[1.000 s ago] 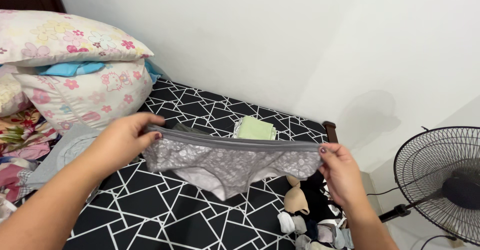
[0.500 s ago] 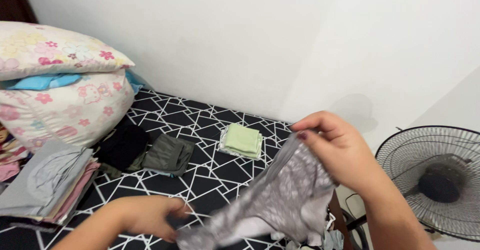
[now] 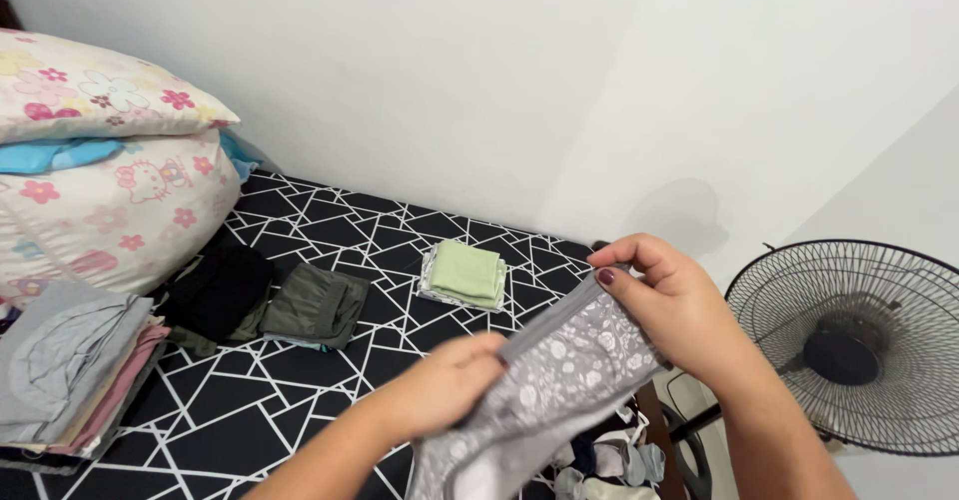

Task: The person folds several pieces of underwear on a bed. They handle each item one at a time, smoothing and folding them into compact shapes, then placing them into a black plastic bag. The process is repeated for multiple items of different colors and patterns.

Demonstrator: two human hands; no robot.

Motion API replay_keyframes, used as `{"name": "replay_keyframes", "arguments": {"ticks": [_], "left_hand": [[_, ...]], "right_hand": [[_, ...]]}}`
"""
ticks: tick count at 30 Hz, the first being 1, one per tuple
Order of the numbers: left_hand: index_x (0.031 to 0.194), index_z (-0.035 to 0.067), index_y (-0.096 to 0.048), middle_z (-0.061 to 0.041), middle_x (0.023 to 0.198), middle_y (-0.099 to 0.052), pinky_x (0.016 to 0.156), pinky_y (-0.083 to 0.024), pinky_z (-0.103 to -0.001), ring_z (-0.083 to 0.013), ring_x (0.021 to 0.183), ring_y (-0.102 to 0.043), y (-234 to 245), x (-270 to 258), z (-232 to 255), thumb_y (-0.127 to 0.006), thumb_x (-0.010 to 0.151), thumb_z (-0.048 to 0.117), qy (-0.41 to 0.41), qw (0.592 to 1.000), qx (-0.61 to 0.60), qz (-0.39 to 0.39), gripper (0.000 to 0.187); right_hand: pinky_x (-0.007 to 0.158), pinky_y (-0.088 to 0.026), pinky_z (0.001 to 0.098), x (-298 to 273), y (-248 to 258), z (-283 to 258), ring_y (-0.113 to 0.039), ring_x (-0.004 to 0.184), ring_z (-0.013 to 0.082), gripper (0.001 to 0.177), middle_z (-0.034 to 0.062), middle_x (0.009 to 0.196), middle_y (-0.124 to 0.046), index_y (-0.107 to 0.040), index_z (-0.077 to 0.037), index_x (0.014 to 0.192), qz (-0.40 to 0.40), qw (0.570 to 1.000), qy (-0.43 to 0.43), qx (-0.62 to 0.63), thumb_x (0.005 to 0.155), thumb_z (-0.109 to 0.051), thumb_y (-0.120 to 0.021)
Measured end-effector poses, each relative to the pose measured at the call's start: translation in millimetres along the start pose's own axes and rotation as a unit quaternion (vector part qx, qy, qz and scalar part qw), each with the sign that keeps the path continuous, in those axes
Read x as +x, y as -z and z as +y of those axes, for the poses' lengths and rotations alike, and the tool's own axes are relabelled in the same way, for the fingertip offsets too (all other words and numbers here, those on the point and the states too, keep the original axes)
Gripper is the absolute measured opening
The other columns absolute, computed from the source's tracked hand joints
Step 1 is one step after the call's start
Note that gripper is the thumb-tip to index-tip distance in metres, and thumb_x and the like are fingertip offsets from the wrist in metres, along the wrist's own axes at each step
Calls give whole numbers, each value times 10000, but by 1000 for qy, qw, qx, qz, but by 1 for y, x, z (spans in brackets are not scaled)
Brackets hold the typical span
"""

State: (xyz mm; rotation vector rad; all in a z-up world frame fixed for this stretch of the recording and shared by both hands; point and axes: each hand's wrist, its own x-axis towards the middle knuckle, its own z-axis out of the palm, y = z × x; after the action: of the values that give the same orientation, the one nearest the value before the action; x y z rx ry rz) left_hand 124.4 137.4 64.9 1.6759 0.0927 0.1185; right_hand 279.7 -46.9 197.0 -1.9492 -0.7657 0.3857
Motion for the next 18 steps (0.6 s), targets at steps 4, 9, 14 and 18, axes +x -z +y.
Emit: {"name": "replay_keyframes", "arguments": {"ticks": [4, 9, 14, 18], "left_hand": [[998, 33, -684, -32, 730, -584, 581, -484, -322, -133, 618, -532, 18, 5, 17, -558, 975, 250, 63, 998, -9, 9, 252], [1056, 42, -717, -7, 864, -709, 691, -527, -294, -92, 743, -621, 23, 5, 31, -616, 966, 223, 140, 987, -19, -82, 225], [1118, 69, -674, -34, 970, -723, 757, -538, -286, -98, 838, -643, 15, 14, 24, -545, 990, 234, 128, 986, -104, -10, 245], [1201, 33, -646, -55, 1007, -660, 792, -520, -295, -109, 870, -598, 11, 15, 28, -556, 1032, 202, 75, 976, -198, 50, 256]], "right_hand": [[660, -519, 229, 16, 2, 41, -630, 769, 69, 165, 29, 891, -699, -681, -16, 1093, -11, 995, 45, 92, 946, -73, -634], [744, -474, 263, 50, -27, 101, -578, 847, 124, 221, 50, 940, -651, -661, 10, 1180, 28, 983, 15, 179, 972, -66, -657], [1025, -481, 487, 21, -99, 155, -595, 1197, 321, 489, 176, 1257, -575, -441, 4, 1352, -20, 880, -88, 467, 1052, -381, -410], [1106, -366, 541, -27, -164, 177, -484, 1336, 402, 921, 227, 1436, -547, -418, 16, 1463, -102, 711, -276, 638, 938, -703, -182]]}}
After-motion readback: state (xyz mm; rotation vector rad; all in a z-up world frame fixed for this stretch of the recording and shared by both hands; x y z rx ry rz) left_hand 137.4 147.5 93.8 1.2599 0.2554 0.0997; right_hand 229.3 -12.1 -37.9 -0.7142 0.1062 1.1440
